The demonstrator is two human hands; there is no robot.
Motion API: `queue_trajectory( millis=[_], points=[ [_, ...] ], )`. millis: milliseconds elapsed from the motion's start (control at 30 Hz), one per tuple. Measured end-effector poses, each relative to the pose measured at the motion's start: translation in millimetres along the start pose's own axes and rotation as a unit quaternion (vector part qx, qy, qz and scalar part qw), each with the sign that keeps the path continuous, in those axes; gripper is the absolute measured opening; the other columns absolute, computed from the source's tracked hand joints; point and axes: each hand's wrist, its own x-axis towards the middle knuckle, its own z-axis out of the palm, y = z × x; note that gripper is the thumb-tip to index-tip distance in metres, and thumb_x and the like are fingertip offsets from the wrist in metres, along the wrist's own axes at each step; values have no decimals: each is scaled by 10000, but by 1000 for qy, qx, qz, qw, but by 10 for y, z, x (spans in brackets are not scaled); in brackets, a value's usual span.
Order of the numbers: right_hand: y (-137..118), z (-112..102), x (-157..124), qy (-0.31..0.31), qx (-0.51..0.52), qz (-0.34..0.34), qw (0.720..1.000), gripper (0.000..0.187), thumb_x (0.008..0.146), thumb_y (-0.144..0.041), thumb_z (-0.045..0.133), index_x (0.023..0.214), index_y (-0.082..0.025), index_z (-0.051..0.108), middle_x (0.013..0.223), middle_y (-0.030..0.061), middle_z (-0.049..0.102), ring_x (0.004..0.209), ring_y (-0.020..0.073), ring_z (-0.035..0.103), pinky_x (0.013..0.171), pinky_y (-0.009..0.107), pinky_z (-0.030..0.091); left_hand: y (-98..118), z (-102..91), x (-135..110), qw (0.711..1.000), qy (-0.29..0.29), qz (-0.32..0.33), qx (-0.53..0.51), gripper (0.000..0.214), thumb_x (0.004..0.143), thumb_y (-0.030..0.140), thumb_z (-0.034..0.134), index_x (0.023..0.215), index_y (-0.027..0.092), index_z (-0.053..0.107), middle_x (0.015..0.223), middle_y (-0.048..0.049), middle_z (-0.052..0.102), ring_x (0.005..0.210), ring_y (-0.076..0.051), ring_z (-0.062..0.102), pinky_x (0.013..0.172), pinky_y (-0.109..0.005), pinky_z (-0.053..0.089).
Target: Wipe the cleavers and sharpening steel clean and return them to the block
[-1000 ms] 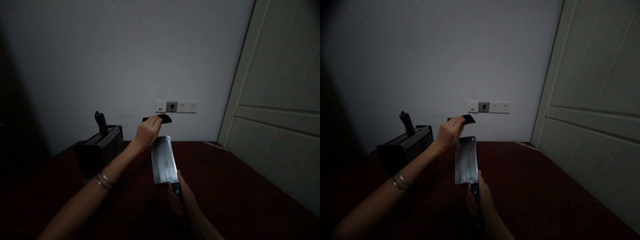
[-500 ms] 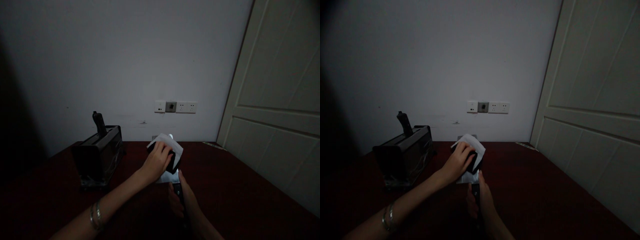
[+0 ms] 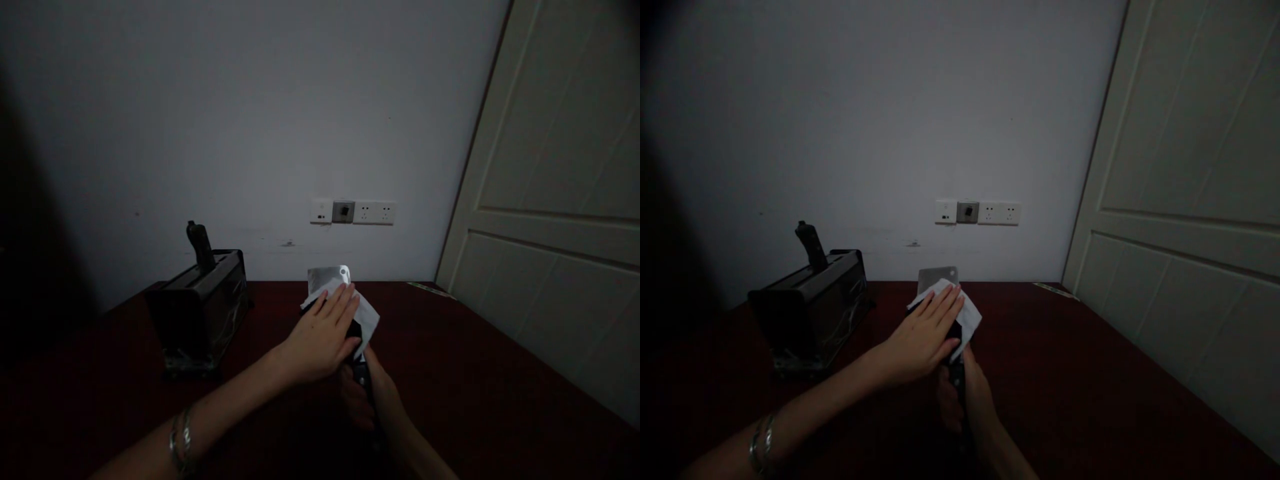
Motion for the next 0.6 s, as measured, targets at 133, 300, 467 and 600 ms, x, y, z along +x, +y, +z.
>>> queue_trajectory(
  millis=[133, 300, 467, 600],
  points=[
    [26, 20, -24, -6, 29, 9, 1000, 696, 786, -724, 116, 518, -185, 464, 321, -59, 351, 215, 63, 212, 226, 191, 247, -186, 75, 87, 997, 0, -66, 26, 588, 913, 396, 261, 1382, 51, 187, 1465, -166, 148, 1362, -231, 56, 1089, -408, 177],
    [-9, -19, -27, -25, 4, 19, 999, 669, 729, -776, 203, 525, -190, 452, 322, -67, 340, 218, 73, 230, 242, 207, 272, -40, 34, 24, 999, -8, -30, 26, 607, 910, 425, 252, 1388, 57, 187, 1471, -150, 137, 1363, -234, 42, 1097, -395, 164],
    [23, -40, -1, -54, 2, 12, 998, 682, 722, -787, 174, 506, -193, 431, 317, -64, 339, 208, 68, 227, 233, 204, 280, -39, -9, 37, 999, -12, -36, 32, 612, 909, 429, 260, 1387, 54, 193, 1471, -155, 132, 1362, -243, 59, 1095, -402, 174],
    [30, 65, -50, -27, 29, 12, 999, 751, 802, -686, -3, 466, -181, 439, 303, -41, 344, 197, 64, 248, 223, 186, 283, -183, -30, 133, 997, -11, -76, 26, 599, 915, 396, 253, 1380, 21, 206, 1463, -180, 145, 1356, -265, 92, 1094, -417, 173]
  ],
)
